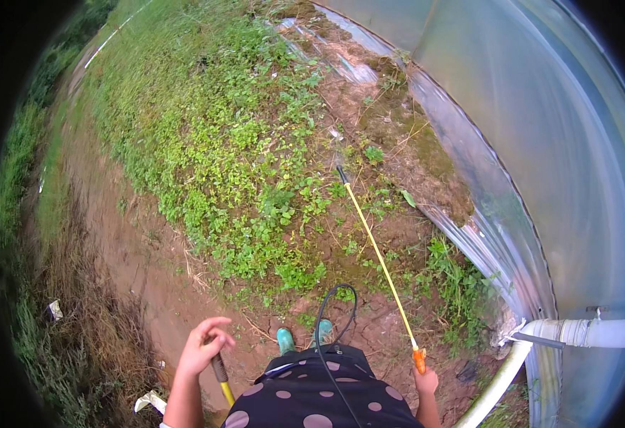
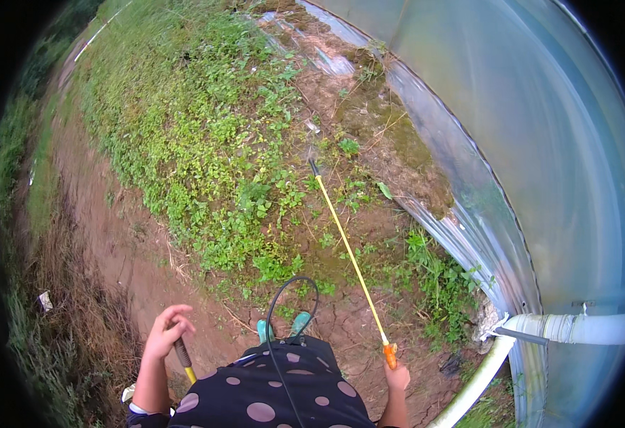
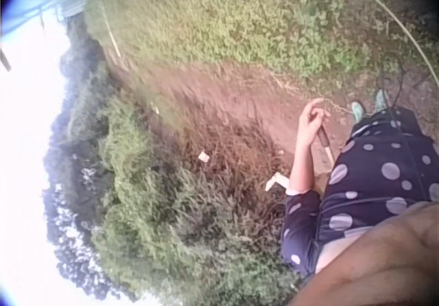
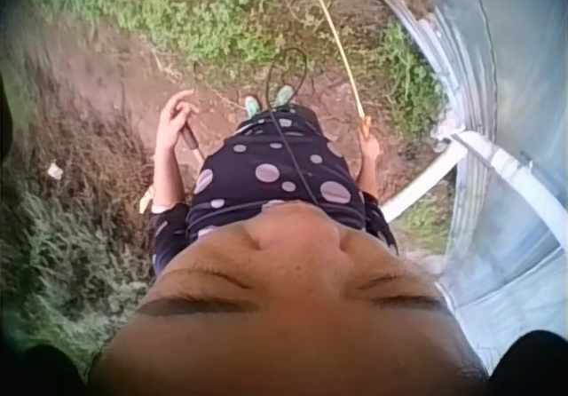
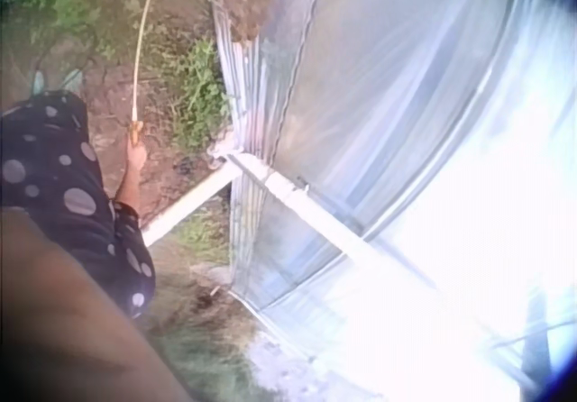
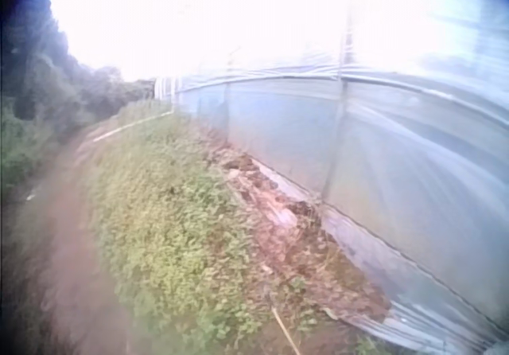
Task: The person walks along the edge of a greenhouse, spraying low-lying vegetation with a handheld sprayer. They briefly pick up and move a white pipe to access the area underneath, then continue spraying the ground and plants along the perimeter.
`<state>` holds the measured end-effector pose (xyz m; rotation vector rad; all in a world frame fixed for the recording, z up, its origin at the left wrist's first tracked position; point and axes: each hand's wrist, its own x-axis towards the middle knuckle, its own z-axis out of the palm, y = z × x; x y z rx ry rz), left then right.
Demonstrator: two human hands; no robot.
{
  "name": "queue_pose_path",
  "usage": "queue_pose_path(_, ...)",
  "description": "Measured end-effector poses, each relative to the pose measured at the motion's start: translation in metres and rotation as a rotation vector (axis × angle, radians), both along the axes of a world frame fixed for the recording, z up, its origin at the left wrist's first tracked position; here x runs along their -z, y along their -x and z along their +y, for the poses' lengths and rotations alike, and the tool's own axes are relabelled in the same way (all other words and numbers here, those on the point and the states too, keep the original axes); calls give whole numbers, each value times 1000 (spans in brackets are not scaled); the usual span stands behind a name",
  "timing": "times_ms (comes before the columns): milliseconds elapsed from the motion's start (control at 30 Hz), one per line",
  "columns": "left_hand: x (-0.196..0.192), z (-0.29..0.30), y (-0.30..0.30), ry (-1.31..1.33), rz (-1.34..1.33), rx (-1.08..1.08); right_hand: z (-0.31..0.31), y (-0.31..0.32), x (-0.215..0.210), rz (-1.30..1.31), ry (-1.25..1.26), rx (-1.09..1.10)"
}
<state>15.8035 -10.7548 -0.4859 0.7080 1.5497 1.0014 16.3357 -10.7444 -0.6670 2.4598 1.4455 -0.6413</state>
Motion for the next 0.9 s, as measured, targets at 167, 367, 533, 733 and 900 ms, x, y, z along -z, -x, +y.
queue_pose_path(167, 63, 18, -22, 70, 196, -223, -57, -47, 6, -91, 52, 47)
queue_pose_path(367, 152, 44, -20, 443, 661, 14, -120, -82, -8, -88, 65, 182)
queue_pose_path(533, 201, 61, -29, 658, 907, 218, -166, -99, -15, -95, 68, 313)
queue_pose_path(733, 229, 62, -29, 765, 972, 274, -203, -115, -31, -162, 22, 452)
queue_pose_path(900, 217, 45, -5, 551, 65, 23, -192, -118, -23, -103, 96, 368)
